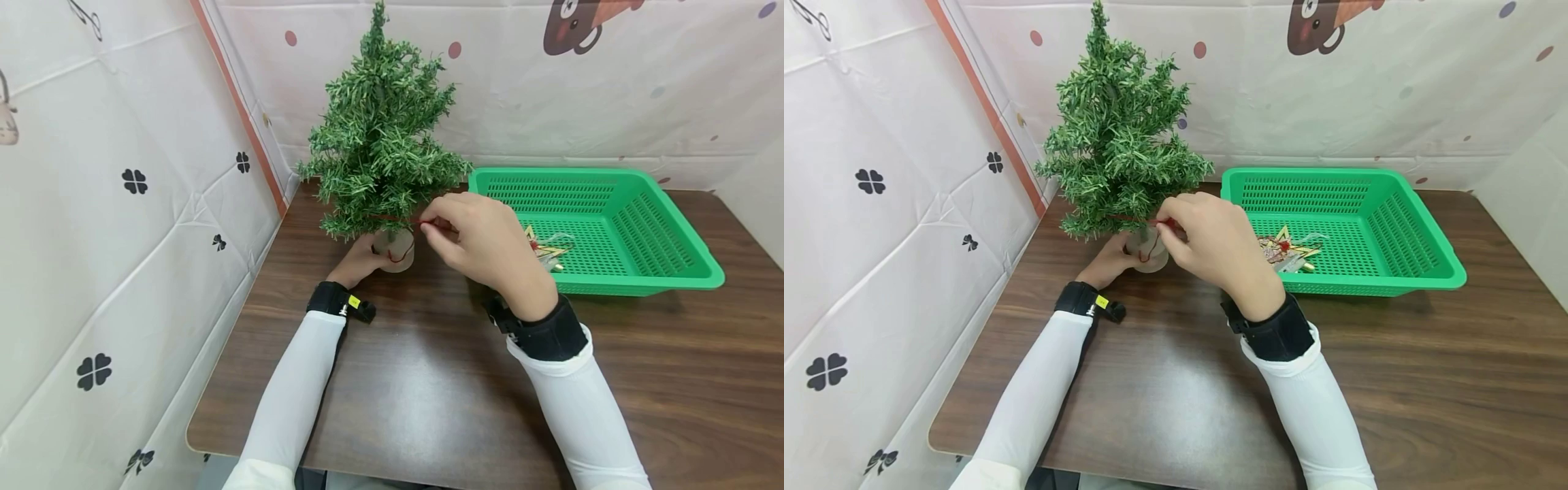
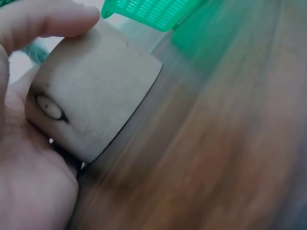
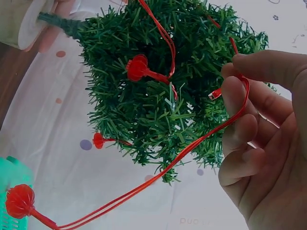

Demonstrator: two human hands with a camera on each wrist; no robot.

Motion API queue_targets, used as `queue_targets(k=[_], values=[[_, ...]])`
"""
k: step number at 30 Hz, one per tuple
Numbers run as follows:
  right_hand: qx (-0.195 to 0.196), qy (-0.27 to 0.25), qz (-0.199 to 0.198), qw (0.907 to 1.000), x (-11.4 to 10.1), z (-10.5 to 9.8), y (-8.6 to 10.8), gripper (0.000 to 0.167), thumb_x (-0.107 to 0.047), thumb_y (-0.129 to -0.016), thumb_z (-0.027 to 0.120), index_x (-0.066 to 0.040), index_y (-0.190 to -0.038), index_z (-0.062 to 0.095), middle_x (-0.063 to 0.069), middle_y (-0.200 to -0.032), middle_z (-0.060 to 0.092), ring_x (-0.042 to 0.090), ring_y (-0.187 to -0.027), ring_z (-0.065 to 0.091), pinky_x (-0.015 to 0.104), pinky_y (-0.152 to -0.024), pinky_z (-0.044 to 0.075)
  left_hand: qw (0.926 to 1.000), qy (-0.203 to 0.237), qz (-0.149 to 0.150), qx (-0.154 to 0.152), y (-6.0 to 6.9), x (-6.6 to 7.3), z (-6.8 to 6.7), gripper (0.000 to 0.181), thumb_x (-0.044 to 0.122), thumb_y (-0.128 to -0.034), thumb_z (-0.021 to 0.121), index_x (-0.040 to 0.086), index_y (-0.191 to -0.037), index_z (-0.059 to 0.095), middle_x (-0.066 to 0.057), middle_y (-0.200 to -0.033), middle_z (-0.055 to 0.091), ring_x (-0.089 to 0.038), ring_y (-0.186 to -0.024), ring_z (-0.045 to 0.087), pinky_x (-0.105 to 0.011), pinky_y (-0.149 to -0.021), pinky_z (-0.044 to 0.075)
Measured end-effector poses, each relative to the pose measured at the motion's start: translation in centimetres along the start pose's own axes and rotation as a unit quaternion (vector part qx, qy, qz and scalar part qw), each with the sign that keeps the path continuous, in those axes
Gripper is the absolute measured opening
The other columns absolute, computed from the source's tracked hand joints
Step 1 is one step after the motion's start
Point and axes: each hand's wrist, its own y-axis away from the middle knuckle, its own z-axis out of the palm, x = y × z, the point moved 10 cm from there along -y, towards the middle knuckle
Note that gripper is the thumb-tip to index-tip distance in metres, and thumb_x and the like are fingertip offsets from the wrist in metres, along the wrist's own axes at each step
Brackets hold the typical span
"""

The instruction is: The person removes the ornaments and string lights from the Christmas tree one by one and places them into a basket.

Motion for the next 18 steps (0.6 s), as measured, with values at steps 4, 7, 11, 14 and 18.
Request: queue_targets(k=[4, 7, 11, 14, 18], values=[[0.004, -0.003, -0.003, 1.0000, -0.2, -0.2, 0.1, 0.010, -0.023, -0.098, 0.066, -0.016, -0.098, 0.075, -0.001, -0.090, 0.073, 0.018, -0.075, 0.062, 0.037, -0.065, 0.050, 0.9998, 0.015, -0.013, -0.006, 1.0, 1.4, 0.0, 0.066, -0.001, -0.0908, 0.068, 0.007, -0.152, 0.046, -0.015, -0.151, 0.048, -0.025, -0.129, 0.048, -0.034, -0.094, 0.044], [0.004, -0.004, -0.006, 1.0000, -0.4, -0.2, 0.1, 0.009, -0.022, -0.097, 0.067, -0.016, -0.097, 0.075, -0.001, -0.088, 0.072, 0.017, -0.073, 0.060, 0.036, -0.064, 0.049, 0.9997, 0.019, -0.012, -0.002, 1.3, 1.8, -0.1, 0.067, -0.001, -0.0900, 0.069, 0.006, -0.152, 0.044, -0.008, -0.143, 0.052, -0.021, -0.123, 0.050, -0.033, -0.091, 0.045], [0.000, -0.006, -0.012, 0.9999, -0.6, -0.1, 0.1, 0.008, -0.020, -0.097, 0.068, -0.016, -0.097, 0.074, -0.002, -0.085, 0.070, 0.016, -0.072, 0.059, 0.035, -0.063, 0.048, 0.9999, 0.010, -0.007, 0.003, 1.5, 2.0, -0.1, 0.052, 0.001, -0.0897, 0.070, 0.003, -0.139, 0.053, 0.001, -0.102, 0.059, -0.016, -0.092, 0.053, -0.033, -0.079, 0.045], [-0.001, -0.010, -0.014, 0.9998, -0.7, -0.1, 0.1, 0.008, -0.020, -0.098, 0.068, -0.017, -0.097, 0.074, -0.002, -0.084, 0.070, 0.015, -0.072, 0.059, 0.034, -0.063, 0.048, 0.9999, 0.009, -0.009, 0.004, 0.9, 1.0, -0.1, 0.062, 0.003, -0.0900, 0.073, 0.009, -0.147, 0.049, 0.002, -0.117, 0.062, -0.015, -0.106, 0.057, -0.034, -0.095, 0.046], [0.007, -0.014, -0.014, 0.9998, -0.5, -0.5, 0.2, 0.008, -0.020, -0.097, 0.068, -0.017, -0.096, 0.075, -0.003, -0.082, 0.069, 0.014, -0.070, 0.058, 0.033, -0.062, 0.047, 0.9995, 0.029, -0.012, 0.007, -0.1, -0.6, -0.3, 0.090, 0.003, -0.0898, 0.075, 0.020, -0.163, 0.025, -0.002, -0.163, 0.034, -0.023, -0.148, 0.036, -0.044, -0.123, 0.029]])
